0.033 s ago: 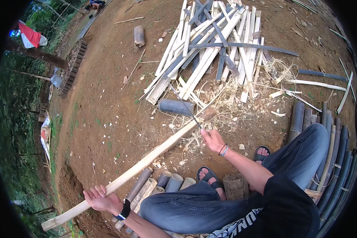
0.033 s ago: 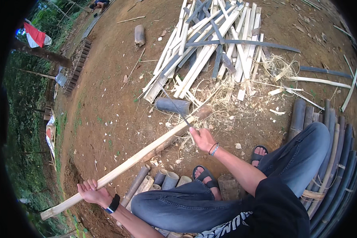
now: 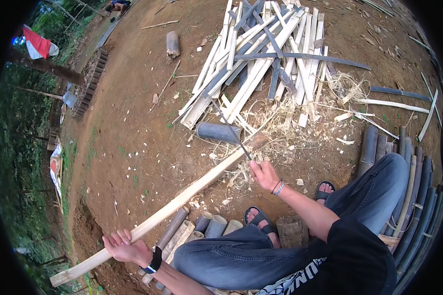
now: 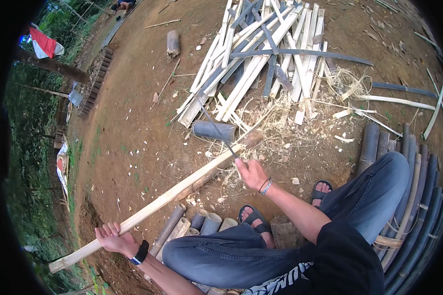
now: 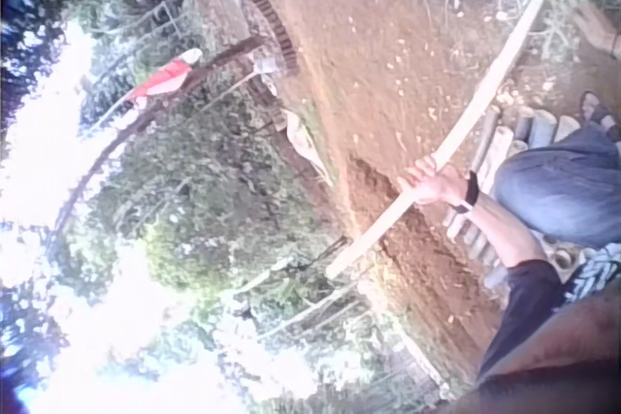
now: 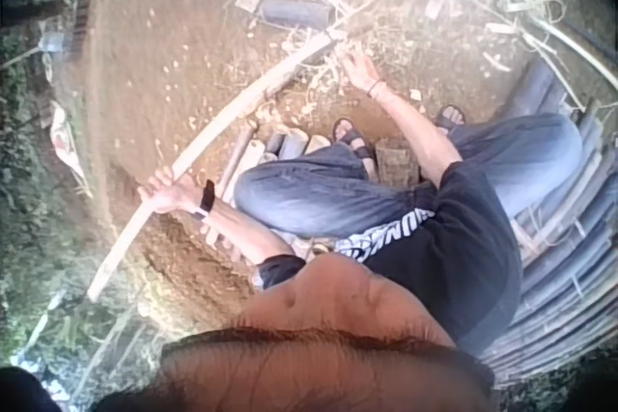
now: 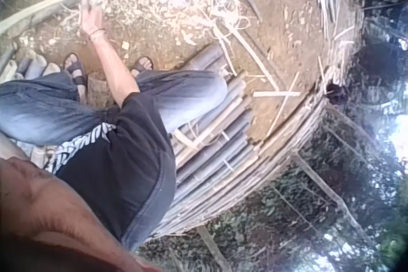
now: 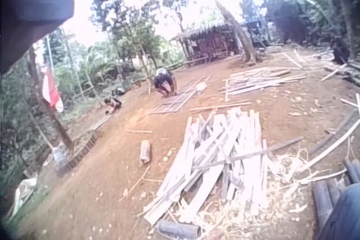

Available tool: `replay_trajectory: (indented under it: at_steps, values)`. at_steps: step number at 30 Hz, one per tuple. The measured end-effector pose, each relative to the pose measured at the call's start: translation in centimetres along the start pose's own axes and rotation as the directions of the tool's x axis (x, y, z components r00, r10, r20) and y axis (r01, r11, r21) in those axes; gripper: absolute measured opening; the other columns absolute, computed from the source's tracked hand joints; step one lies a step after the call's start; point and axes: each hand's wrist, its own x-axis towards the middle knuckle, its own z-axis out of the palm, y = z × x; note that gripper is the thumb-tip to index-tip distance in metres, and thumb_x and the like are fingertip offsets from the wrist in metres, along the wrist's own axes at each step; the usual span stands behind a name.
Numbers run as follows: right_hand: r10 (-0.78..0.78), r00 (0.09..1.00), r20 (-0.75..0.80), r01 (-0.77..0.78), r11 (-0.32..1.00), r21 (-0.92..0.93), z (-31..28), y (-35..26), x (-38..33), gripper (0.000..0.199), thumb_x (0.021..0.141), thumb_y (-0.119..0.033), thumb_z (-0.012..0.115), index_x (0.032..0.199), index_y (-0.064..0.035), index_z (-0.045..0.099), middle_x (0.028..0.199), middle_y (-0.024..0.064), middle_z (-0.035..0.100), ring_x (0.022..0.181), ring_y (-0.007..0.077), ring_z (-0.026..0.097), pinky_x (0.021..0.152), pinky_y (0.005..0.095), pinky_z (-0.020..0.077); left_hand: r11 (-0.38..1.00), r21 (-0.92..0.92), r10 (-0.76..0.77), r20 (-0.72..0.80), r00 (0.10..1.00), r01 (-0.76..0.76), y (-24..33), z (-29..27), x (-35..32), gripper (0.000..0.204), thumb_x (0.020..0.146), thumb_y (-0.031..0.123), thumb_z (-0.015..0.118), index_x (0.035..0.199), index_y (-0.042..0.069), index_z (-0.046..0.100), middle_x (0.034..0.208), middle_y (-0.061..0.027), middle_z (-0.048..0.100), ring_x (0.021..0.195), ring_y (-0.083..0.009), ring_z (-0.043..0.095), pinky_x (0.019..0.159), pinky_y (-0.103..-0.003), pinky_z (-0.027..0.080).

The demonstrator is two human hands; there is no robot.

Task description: The person uses a long blade to shave and shape a length of bamboo, holding it by one end while sitting in an outdoor workshop.

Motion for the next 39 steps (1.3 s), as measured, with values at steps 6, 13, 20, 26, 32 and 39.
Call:
replay_trajectory:
  at_steps: [6, 13, 20, 26, 32, 39]
  values:
    - [0.307, 0.952, 0.007, -0.281, 0.879, -0.385, -1.1, 5.2, -0.6, 0.072, 0.090, -0.060, 0.041, 0.051, -0.0007, 0.052, 0.044, 0.0102, 0.048, 0.045, 0.0219, 0.052, 0.049, 0.0400, 0.0410, 1.000, -0.017, 0.024, 0.024, 0.999, -0.023, 0.0, 3.2, -1.4, 0.039, 0.099, 0.021, 0.039, 0.064, 0.016, 0.024, 0.049, 0.0035, 0.020, 0.040, -0.0063, 0.018, 0.038, -0.022, 0.016]
    - [0.054, 0.996, 0.074, -0.037, 0.976, -0.213, -0.5, 4.3, -1.5, 0.068, 0.091, -0.058, 0.043, 0.052, -0.0035, 0.051, 0.045, 0.0059, 0.049, 0.040, 0.0179, 0.047, 0.043, 0.0361, 0.0383, 1.000, -0.019, 0.008, 0.082, 0.997, -0.006, 0.2, 3.4, -1.6, 0.040, 0.099, 0.024, 0.039, 0.062, 0.016, 0.024, 0.050, 0.0034, 0.021, 0.040, -0.0066, 0.019, 0.039, -0.023, 0.017]
    - [0.080, 0.996, 0.042, -0.077, 0.995, -0.057, -0.1, 4.1, -0.1, 0.066, 0.090, -0.059, 0.044, 0.055, -0.0040, 0.051, 0.047, 0.0053, 0.049, 0.043, 0.0175, 0.050, 0.047, 0.0354, 0.0409, 0.999, 0.019, 0.025, 0.147, 0.989, -0.028, 0.2, 4.0, -2.0, 0.037, 0.100, 0.021, 0.035, 0.065, 0.015, 0.024, 0.052, 0.0034, 0.020, 0.041, -0.0067, 0.020, 0.039, -0.024, 0.021]
    - [0.441, 0.898, -0.012, -0.436, 0.882, -0.179, -1.2, 7.8, 0.3, 0.071, 0.087, -0.061, 0.049, 0.051, 0.0001, 0.051, 0.046, 0.0074, 0.049, 0.046, 0.0176, 0.051, 0.047, 0.0363, 0.0407, 1.000, 0.012, 0.020, 0.095, 0.995, -0.022, 0.6, 5.8, -2.9, 0.040, 0.099, 0.023, 0.039, 0.063, 0.016, 0.024, 0.049, 0.0036, 0.020, 0.041, -0.0066, 0.017, 0.041, -0.023, 0.018]
    - [0.033, 0.992, 0.119, -0.028, 0.999, -0.042, -1.8, 4.8, -0.2, 0.049, 0.076, -0.038, 0.068, 0.057, 0.0044, 0.056, 0.051, 0.0100, 0.053, 0.043, 0.0187, 0.047, 0.045, 0.0366, 0.0398, 1.000, 0.024, 0.016, 0.137, 0.990, -0.019, 0.2, 5.8, -2.8, 0.038, 0.099, 0.019, 0.038, 0.063, 0.016, 0.025, 0.051, 0.0035, 0.021, 0.041, -0.0069, 0.019, 0.040, -0.024, 0.021]
    - [0.135, 0.991, 0.017, -0.126, 0.956, -0.266, -7.5, 3.8, 1.3, 0.031, 0.077, -0.027, 0.066, 0.076, 0.0039, 0.058, 0.066, 0.0199, 0.062, 0.065, 0.0310, 0.064, 0.064, 0.0408, 0.0489, 1.000, -0.013, -0.016, 0.160, 0.987, 0.018, -0.1, 6.2, -2.8, 0.036, 0.100, 0.020, 0.036, 0.065, 0.015, 0.026, 0.052, 0.0033, 0.021, 0.041, -0.0065, 0.021, 0.040, -0.024, 0.021]
